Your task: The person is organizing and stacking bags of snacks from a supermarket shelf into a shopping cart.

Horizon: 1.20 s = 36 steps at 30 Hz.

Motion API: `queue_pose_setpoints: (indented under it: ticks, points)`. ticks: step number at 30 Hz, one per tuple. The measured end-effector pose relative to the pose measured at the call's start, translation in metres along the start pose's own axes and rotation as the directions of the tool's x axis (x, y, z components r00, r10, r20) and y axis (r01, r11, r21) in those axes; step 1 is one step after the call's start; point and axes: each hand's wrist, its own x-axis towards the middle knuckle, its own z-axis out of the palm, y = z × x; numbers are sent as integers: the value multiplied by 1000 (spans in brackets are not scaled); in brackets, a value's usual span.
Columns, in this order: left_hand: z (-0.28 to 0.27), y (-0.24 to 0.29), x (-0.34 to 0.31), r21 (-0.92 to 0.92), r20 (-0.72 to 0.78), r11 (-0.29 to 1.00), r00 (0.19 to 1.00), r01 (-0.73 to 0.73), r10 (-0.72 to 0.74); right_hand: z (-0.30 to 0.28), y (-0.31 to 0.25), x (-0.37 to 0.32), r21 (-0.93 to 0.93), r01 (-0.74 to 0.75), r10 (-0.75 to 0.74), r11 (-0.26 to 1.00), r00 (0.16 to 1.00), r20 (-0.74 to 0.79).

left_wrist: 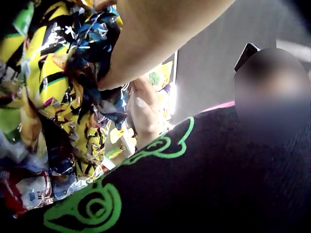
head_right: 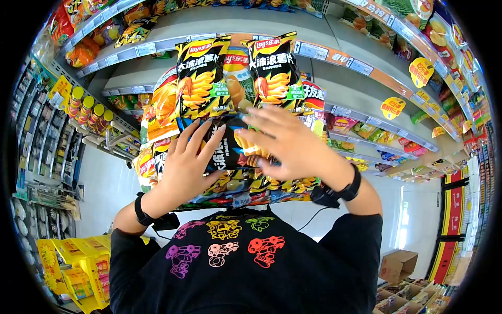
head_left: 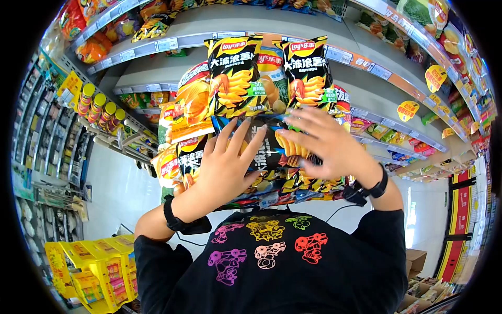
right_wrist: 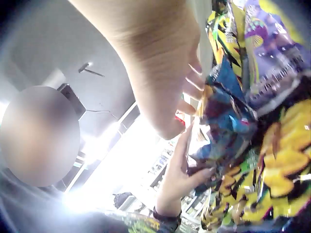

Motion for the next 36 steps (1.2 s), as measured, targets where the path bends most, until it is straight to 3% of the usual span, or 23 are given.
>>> queue_pose_setpoints:
  ticks: [7, 17, 23, 31, 36]
  points:
    - [7, 3, -4, 111, -26, 994, 1000, 4, -1, 31, -19, -8, -58, -96, 96, 994, 995, 0]
    - [18, -9, -7, 15, 7, 996, 996, -92, 91, 53, -20, -13, -74, -149, 147, 986, 989, -32]
    - [23, -9, -17, 28, -105, 994, 988, -110, 113, 49, -33, -14, -159, -213, 214, 964, 977, -14]
    - [5, -23, -44, -11, -54, 986, 985, -164, 163, 40, -68, -22, -188, -416, 384, 890, 904, -185]
    - [-9, -45, -65, -30, -14, 990, 990, -141, 141, 64, -106, -37, -59, -491, 438, 869, 820, -367]
